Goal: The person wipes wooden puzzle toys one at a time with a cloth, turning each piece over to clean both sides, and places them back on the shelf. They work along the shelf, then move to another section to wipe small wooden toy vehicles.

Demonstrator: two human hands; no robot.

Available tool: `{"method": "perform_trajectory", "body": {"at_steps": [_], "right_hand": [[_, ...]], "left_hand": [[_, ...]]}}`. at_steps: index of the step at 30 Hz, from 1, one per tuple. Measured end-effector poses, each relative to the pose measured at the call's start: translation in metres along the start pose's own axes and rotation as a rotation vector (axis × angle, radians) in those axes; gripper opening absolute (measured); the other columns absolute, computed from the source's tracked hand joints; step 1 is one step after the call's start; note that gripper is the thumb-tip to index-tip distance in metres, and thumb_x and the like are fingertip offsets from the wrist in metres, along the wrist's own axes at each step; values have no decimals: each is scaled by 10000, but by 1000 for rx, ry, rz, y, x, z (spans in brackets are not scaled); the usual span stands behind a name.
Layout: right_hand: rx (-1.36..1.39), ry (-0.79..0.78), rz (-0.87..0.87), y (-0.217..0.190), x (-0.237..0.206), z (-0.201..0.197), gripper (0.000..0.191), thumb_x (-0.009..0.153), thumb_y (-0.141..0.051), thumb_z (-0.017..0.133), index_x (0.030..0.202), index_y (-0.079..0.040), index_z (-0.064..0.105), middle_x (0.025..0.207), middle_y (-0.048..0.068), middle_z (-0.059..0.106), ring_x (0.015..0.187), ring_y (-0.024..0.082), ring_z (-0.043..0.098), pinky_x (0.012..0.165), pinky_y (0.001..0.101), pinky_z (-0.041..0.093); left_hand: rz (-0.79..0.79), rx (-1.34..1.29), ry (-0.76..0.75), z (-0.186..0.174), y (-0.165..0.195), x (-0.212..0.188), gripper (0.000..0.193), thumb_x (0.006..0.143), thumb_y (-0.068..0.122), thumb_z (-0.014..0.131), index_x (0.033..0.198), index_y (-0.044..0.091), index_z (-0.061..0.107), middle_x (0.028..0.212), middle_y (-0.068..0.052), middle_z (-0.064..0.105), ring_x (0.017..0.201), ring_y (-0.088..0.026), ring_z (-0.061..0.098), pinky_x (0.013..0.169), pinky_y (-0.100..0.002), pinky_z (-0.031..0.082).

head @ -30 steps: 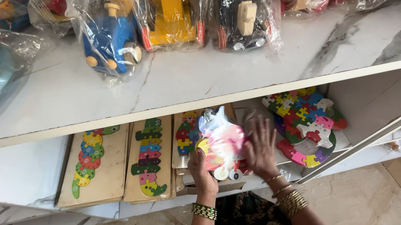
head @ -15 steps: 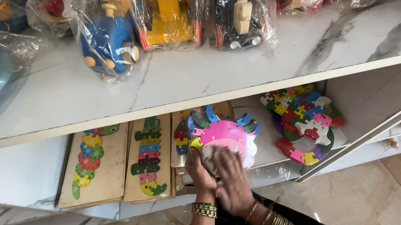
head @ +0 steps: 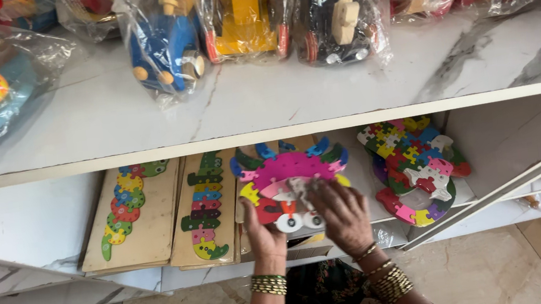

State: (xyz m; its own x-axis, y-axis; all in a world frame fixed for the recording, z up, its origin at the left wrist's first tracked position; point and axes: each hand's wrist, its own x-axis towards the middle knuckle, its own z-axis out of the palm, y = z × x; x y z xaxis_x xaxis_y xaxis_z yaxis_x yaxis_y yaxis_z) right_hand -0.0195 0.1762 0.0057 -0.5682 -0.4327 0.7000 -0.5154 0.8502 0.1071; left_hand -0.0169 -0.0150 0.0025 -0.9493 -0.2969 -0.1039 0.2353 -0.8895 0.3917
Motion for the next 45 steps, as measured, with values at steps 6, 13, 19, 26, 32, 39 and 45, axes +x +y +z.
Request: {"method": "perform_trajectory", "body": {"at_steps": [6,13,19,26,32,39,45], "right_hand": [[252,273,546,24,6,-13,332,896,-22,645,1222,-78,617,1214,95,679,1111,271,637,930,419,515],[1027,533,922,43,14,-12,164,1078,-143,580,1167,-5,580,942,4,629,792,40,527,685,214,453],[852,603,947,47,8,-17,175,1118,-162,574,1169,5,559,908,-30,533,811,39,428,711,217,384],[1224,310,1320,21,14,1,323,1081,-289,496,1164,-18,653,999,17,608,833,108,602,654,291,511],[1569,197,1597,-5,3,40,251,996,-315,551,1093,-90,606,929,-14,664,787,77,628,606,263,505],[780,-309,1169,31,7,15,497,1070,-477,450,938,-64,694,757,134,692,639,248,664,580,398,545],[269,-231,954,65,-1,-13,369,979,-404,620,875,-71,741,802,188,715,724,396,681,667,495,533]], "left_hand": [[77,96,-331,30,-1,-12,810,969,589,510,1562,64,341,1589,-138,441,1451,-287,464,1196,-461,413],[251,629,-147,20,8,-3,903,972,681,395,1557,-6,345,1597,-242,413,1485,-359,425,1223,-466,356],[205,775,-170,13,-13,2,938,976,699,382,1533,-55,363,1579,-271,427,1491,-345,414,1235,-439,305],[319,1084,-159,24,-12,-11,862,1002,644,342,1541,-29,378,1606,-234,403,1502,-344,386,1211,-443,310],[803,1536,-289,37,-13,-19,693,1089,514,356,1575,23,406,1651,-242,385,1548,-427,294,1272,-576,158],[735,1994,-359,42,-15,-24,535,931,385,640,1345,47,631,1520,-221,470,1439,-446,362,1206,-659,100],[721,2051,-341,46,-21,-26,542,843,340,716,1285,33,657,1508,-221,476,1439,-441,366,1186,-691,80]]}}
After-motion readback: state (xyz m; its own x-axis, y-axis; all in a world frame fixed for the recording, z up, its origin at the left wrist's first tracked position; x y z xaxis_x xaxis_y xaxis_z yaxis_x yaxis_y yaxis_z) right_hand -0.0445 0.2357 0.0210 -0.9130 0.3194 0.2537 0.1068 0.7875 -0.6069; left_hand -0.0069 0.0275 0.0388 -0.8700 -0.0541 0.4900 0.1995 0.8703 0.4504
